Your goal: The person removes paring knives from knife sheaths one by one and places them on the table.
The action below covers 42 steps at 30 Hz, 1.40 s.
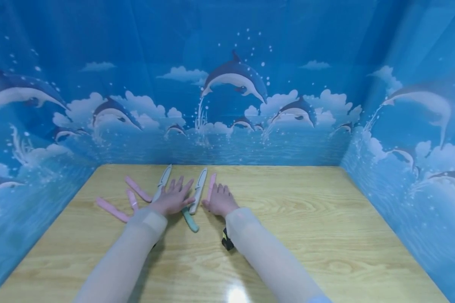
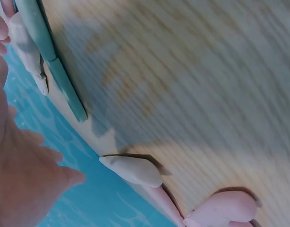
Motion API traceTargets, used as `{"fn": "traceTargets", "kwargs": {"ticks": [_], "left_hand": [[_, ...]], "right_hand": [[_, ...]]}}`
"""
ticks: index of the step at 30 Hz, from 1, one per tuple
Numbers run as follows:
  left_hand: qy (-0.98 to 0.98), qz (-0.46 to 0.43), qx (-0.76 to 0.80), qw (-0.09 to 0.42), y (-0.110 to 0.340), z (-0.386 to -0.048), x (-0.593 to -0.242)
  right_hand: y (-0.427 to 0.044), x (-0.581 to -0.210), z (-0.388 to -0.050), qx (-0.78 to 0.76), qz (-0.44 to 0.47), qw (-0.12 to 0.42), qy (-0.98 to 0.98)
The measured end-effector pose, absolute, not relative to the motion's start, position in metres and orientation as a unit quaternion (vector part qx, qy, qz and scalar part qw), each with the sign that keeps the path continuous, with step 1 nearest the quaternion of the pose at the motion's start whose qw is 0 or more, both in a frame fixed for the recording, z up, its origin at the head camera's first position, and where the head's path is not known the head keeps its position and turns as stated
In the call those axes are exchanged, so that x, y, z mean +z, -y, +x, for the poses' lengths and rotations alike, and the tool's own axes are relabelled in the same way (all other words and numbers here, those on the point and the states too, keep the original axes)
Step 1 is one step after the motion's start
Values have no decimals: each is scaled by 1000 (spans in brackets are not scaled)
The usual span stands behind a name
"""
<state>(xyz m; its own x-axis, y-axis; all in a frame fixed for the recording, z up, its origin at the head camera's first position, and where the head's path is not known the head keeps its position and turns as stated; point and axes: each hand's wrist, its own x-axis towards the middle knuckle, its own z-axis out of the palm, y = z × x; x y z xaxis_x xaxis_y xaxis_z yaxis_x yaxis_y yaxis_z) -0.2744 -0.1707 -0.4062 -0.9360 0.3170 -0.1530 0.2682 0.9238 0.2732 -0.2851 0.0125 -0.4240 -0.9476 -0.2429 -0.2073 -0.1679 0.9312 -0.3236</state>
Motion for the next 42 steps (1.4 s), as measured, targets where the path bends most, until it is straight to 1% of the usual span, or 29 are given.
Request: {"fn": "traceTargets", "kwargs": {"ticks": [15, 19, 24, 26, 35, 42], "left_hand": [[-974, 146, 125, 116, 163, -270, -408], [-976, 141, 117, 114, 162, -270, -409], [-976, 142, 117, 119, 160, -270, -407], [-974, 146, 123, 121, 159, -270, -405], [-973, 147, 128, 121, 155, -272, -403], [-971, 140, 140, 131, 157, -274, -403]], "right_hand": [[-15, -428, -283, -118, -117, 119, -979], [-17, -428, -284, -109, -125, 93, -982], [-17, -428, -290, -84, -134, 38, -987], [-17, -428, -292, -86, -130, 26, -987], [-24, -426, -297, -116, -116, 55, -985], [-30, -432, -300, -131, -95, 31, -986]]}}
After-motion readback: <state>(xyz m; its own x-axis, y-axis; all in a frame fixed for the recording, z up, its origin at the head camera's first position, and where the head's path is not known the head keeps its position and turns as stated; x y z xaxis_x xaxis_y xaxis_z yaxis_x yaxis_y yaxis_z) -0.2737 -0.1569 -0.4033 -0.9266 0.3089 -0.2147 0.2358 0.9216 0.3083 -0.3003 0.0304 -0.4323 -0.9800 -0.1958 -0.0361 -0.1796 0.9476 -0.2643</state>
